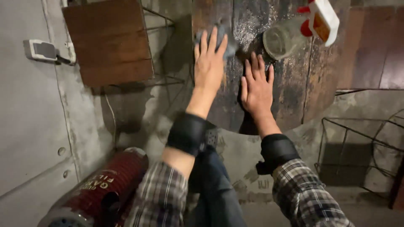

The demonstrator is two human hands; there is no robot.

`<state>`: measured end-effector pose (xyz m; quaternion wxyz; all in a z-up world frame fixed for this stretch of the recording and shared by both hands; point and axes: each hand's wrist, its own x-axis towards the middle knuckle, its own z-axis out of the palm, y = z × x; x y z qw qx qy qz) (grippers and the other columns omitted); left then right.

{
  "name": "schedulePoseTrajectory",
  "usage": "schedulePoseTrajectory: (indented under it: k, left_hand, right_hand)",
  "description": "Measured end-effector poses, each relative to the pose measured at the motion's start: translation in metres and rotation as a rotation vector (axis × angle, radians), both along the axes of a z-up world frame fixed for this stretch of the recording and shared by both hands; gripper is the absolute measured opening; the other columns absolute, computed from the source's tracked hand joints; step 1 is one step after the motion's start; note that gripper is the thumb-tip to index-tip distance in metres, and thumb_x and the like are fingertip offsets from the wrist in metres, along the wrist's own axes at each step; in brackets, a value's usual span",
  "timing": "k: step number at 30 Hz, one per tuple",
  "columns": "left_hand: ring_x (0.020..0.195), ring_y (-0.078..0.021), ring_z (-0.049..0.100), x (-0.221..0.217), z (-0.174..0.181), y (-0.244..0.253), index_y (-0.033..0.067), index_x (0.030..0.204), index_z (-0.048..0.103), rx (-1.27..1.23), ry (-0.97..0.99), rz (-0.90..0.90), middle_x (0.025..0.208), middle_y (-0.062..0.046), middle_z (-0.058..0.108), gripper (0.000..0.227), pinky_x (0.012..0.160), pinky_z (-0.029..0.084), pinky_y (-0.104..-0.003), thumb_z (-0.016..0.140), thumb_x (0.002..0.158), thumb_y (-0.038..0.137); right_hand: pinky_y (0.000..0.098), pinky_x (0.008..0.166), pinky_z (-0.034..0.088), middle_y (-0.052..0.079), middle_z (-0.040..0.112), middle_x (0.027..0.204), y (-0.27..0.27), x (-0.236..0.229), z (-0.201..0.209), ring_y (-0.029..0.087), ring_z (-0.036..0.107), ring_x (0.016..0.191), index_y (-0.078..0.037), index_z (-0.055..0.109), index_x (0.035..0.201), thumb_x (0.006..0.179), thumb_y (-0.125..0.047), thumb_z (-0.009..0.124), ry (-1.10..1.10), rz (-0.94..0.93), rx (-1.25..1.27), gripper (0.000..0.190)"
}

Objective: The person sprays liquid from a bottle onto a round wooden table and wipes it with a cloth. They then move to a square wooden stool and repeat the spray and wipe process. The person continues cleaning multiple wooden surfaces in the room.

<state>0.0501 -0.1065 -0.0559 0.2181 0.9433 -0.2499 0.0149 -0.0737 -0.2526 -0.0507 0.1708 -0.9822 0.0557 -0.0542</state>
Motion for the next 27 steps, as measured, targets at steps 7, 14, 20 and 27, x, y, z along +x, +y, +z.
schedulePoseTrajectory:
  k: [7, 14, 20, 27]
  left_hand:
    - [0.151, -0.0392, 0.033, -0.122, 0.024, 0.047, 0.0138, 0.152, 0.051, -0.007, 0.044, -0.019, 0.164, -0.012, 0.035, 0.066, 0.12, 0.034, -0.056, 0.066, 0.088, 0.008]
    - [0.144, -0.0365, 0.038, -0.184, 0.041, 0.071, 0.0141, 0.148, 0.054, 0.008, 0.163, -0.1, 0.161, -0.011, 0.039, 0.071, 0.117, 0.034, -0.054, 0.073, 0.08, 0.007]
    - [0.148, -0.0355, 0.037, -0.17, 0.045, 0.072, 0.016, 0.144, 0.059, -0.061, 0.171, -0.078, 0.16, -0.008, 0.043, 0.07, 0.116, 0.035, -0.054, 0.078, 0.076, 0.009]
    - [0.151, -0.0354, 0.036, -0.088, 0.028, 0.02, 0.018, 0.143, 0.061, -0.135, 0.129, -0.002, 0.159, -0.008, 0.044, 0.067, 0.117, 0.035, -0.053, 0.079, 0.079, 0.011]
  right_hand:
    - [0.0572, 0.129, 0.015, 0.013, 0.033, 0.171, -0.002, -0.002, -0.008, 0.031, 0.025, 0.161, -0.004, 0.045, 0.16, 0.113, -0.023, 0.046, -0.079, 0.015, 0.034, 0.051]
    - [0.0577, 0.127, 0.015, 0.016, 0.035, 0.169, -0.003, -0.001, -0.006, 0.035, 0.028, 0.158, -0.001, 0.045, 0.158, 0.11, -0.016, 0.049, -0.111, 0.022, 0.032, 0.05]
    - [0.0565, 0.129, 0.018, 0.015, 0.038, 0.168, 0.001, -0.001, -0.01, 0.034, 0.03, 0.159, -0.001, 0.046, 0.156, 0.106, -0.009, 0.051, -0.132, 0.012, 0.077, 0.051]
    - [0.0568, 0.128, 0.019, 0.016, 0.04, 0.166, 0.001, 0.001, 0.003, 0.035, 0.031, 0.157, -0.001, 0.047, 0.152, 0.098, -0.003, 0.052, -0.106, 0.003, 0.132, 0.054]
